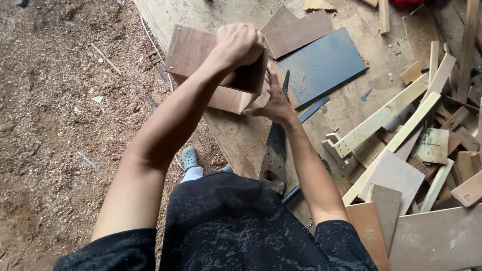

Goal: The person assembles a small wooden structure by hammering nails into pre-drilled holes. They align wooden pieces, insert nails, and use a hammer to secure the joints, occasionally adjusting the pieces to ensure proper fit.

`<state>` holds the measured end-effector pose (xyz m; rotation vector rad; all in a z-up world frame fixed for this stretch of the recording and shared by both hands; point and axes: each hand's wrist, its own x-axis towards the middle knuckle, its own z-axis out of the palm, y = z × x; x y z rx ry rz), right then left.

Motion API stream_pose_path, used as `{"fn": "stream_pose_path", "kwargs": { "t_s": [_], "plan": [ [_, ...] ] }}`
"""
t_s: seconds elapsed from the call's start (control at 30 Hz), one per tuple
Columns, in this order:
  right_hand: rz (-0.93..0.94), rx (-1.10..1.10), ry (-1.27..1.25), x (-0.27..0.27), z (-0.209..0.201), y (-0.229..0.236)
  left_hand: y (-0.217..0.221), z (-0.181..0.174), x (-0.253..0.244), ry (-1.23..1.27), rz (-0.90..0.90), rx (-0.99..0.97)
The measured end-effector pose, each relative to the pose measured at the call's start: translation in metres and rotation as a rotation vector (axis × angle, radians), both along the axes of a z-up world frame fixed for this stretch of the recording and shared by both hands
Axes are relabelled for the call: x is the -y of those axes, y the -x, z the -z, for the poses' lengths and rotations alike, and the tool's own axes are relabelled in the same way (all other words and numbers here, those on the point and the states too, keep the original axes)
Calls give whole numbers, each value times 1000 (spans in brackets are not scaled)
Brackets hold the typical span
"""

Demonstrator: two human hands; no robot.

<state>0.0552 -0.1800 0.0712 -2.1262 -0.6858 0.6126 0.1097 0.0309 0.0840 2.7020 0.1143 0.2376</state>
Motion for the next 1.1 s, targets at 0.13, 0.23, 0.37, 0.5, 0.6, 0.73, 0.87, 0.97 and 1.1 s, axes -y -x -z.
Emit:
{"fn": "stream_pose_path", "kwargs": {
  "t_s": [0.13,0.23,0.37,0.5,0.6,0.73,0.87,0.97,1.1],
  "plan": [
    [-7,-13,-309,20,25,-6,-8,3,27,60,56,-44],
    [53,-97,-286,30,38,-11,-12,3,41,11,126,35],
    [59,-110,-353,36,37,-21,-18,-2,48,51,156,-113],
    [4,-104,-389,30,33,-26,-14,-9,36,128,221,-93],
    [67,-50,-256,25,29,-29,-9,-22,27,126,352,-94],
    [29,-6,-327,22,26,-30,13,-38,9,41,627,13],
    [77,-93,-248,19,24,-32,33,-45,0,-124,706,50],
    [73,-91,-248,19,22,-32,35,-49,1,-58,648,-139],
    [59,-129,-281,23,21,-32,33,-52,2,-37,671,-51]
  ]
}}
